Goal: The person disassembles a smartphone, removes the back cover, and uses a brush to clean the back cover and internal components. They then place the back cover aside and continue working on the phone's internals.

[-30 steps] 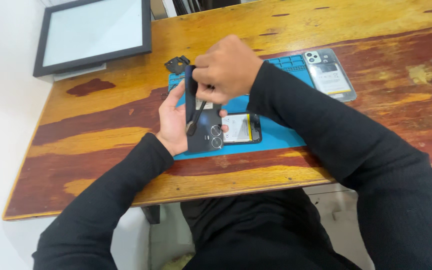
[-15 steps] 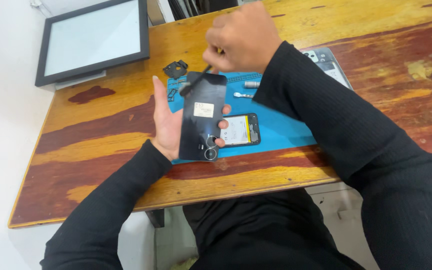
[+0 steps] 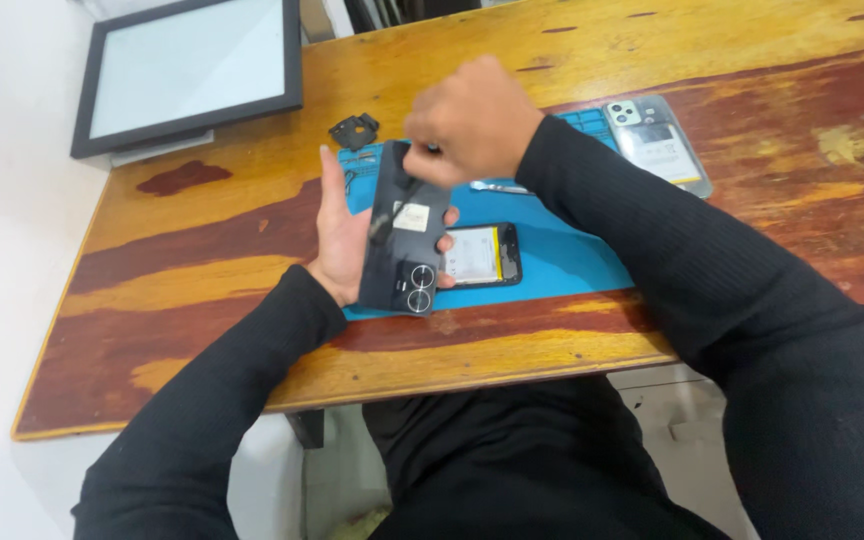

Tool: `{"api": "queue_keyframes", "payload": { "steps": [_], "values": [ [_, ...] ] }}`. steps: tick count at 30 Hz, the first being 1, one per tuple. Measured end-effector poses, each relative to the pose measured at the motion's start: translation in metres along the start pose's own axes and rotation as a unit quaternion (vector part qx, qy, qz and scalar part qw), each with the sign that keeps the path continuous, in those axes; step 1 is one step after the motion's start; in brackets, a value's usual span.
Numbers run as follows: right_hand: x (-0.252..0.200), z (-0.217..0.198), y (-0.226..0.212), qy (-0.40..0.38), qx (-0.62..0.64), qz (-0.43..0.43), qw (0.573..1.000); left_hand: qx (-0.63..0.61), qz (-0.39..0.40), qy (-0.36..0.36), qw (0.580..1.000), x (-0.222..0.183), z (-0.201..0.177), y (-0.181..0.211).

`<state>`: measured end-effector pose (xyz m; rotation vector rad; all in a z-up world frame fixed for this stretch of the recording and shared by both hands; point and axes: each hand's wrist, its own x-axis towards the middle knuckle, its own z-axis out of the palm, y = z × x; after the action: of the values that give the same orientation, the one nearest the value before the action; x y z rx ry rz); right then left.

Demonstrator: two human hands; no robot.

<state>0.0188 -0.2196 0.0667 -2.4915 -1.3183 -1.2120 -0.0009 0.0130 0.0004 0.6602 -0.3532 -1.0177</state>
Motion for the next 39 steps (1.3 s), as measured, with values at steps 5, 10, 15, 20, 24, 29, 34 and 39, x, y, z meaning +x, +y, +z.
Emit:
{"api": "queue_keyframes", "payload": {
  "steps": [5, 10, 15, 20, 24, 29, 34, 39],
  "values": [
    [0.000, -0.007, 0.003, 0.042, -0.033, 0.023, 0.998, 0.003, -0.065, -0.047, 0.997, -0.002, 0.004, 0.008],
    [-0.025, -0.014, -0.012, 0.008, -0.085, 0.069, 0.994, 0.140, -0.136, -0.034, 0.980, -0.008, 0.011, 0.008],
    [-0.060, -0.021, -0.016, -0.029, -0.031, 0.171, 0.984, 0.140, -0.149, -0.058, 0.977, -0.005, 0.015, 0.005],
    [-0.078, -0.036, -0.011, -0.015, 0.064, 0.248, 0.967, 0.211, -0.059, 0.025, 0.975, 0.001, 0.016, 0.001],
    [-0.077, -0.037, -0.032, -0.053, 0.096, 0.177, 0.978, 0.210, -0.034, 0.022, 0.977, 0.007, 0.013, -0.003],
    [-0.070, -0.039, -0.036, -0.143, 0.114, 0.179, 0.967, 0.158, 0.018, 0.017, 0.987, 0.007, 0.010, -0.006],
    [-0.070, -0.031, -0.043, -0.198, 0.104, 0.207, 0.952, 0.148, 0.037, 0.058, 0.987, 0.010, 0.003, -0.012],
    [-0.073, -0.023, -0.050, -0.221, 0.164, 0.254, 0.927, 0.104, 0.048, 0.078, 0.990, 0.012, 0.003, -0.012]
  ]
}}
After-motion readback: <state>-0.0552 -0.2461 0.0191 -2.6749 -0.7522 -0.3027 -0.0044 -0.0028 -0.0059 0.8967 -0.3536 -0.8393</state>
